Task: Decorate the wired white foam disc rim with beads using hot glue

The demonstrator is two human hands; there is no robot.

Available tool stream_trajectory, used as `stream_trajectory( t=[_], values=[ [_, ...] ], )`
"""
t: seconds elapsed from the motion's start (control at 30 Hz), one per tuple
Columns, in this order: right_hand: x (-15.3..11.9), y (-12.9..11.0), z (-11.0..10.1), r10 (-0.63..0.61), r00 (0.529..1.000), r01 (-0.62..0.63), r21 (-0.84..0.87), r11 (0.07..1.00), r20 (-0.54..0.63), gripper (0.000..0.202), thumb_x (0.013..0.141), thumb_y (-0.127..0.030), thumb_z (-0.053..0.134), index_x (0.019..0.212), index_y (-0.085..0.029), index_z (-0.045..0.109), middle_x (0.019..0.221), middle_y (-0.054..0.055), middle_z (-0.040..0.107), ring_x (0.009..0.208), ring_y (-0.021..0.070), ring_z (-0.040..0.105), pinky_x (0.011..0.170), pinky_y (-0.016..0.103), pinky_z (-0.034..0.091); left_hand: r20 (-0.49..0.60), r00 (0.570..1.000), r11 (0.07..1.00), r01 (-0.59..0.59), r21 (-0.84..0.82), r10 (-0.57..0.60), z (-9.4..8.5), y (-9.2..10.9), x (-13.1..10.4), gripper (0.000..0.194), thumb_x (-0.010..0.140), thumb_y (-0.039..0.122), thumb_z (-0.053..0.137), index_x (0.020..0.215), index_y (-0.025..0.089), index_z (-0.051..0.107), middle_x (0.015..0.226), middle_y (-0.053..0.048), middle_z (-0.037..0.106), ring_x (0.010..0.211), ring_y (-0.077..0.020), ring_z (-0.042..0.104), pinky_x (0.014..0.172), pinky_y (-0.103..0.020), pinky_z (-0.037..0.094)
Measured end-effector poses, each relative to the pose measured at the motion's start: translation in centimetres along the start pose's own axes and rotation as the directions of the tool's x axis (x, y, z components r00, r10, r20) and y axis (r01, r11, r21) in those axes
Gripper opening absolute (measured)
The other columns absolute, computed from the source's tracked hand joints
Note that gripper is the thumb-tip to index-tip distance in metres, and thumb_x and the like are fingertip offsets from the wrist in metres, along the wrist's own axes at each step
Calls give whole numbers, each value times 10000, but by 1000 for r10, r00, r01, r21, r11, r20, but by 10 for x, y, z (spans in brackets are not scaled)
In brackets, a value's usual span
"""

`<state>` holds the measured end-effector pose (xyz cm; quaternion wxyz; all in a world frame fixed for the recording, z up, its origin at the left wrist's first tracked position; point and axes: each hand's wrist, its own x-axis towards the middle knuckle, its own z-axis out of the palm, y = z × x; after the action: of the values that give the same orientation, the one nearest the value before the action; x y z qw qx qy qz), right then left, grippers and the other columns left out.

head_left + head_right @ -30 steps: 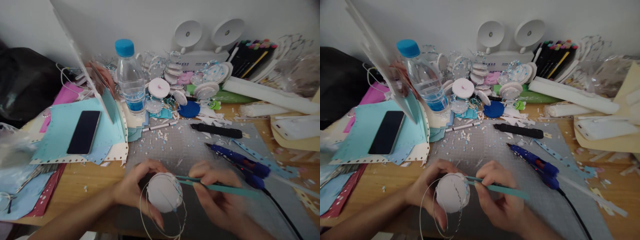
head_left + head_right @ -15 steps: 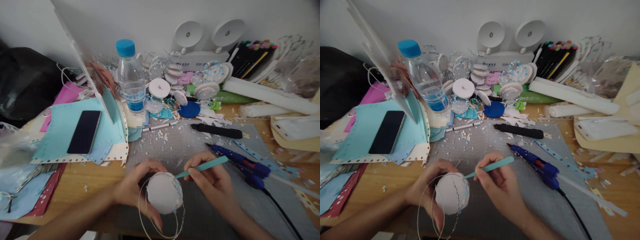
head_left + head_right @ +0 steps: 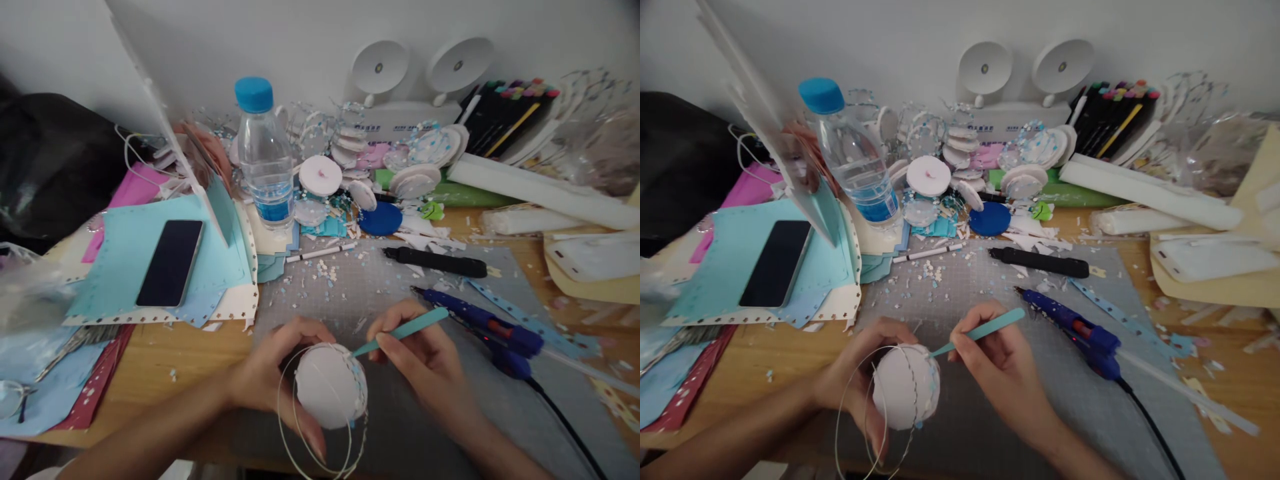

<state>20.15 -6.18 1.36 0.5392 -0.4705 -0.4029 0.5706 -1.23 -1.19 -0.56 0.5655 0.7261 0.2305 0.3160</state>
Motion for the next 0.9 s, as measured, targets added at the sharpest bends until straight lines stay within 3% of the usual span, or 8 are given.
stream_trajectory(
  t=[0.57, 0.9],
  values=[
    [-2, -6, 2, -101, 995, 100, -102, 990, -8, 86, 824, -173, 606, 815, -243, 557, 756, -29, 594, 634, 82, 597, 604, 184, 524, 3, 1000, 999, 16, -49, -16, 1, 1, 2, 780, 408, 485, 873, 1065, 246, 527, 908, -20, 643, 744, -164, 614, 615, -228, 465],
    [3, 1, 1, -3, 1000, 2, -10, 1000, -28, 93, 822, -248, 636, 803, -224, 548, 717, -38, 589, 589, 74, 597, 561, 180, 502, 19, 998, 996, 62, -64, -60, 1, -3, -2, 818, 389, 475, 880, 1083, 238, 519, 938, -31, 631, 776, -173, 604, 642, -234, 454]
  ],
)
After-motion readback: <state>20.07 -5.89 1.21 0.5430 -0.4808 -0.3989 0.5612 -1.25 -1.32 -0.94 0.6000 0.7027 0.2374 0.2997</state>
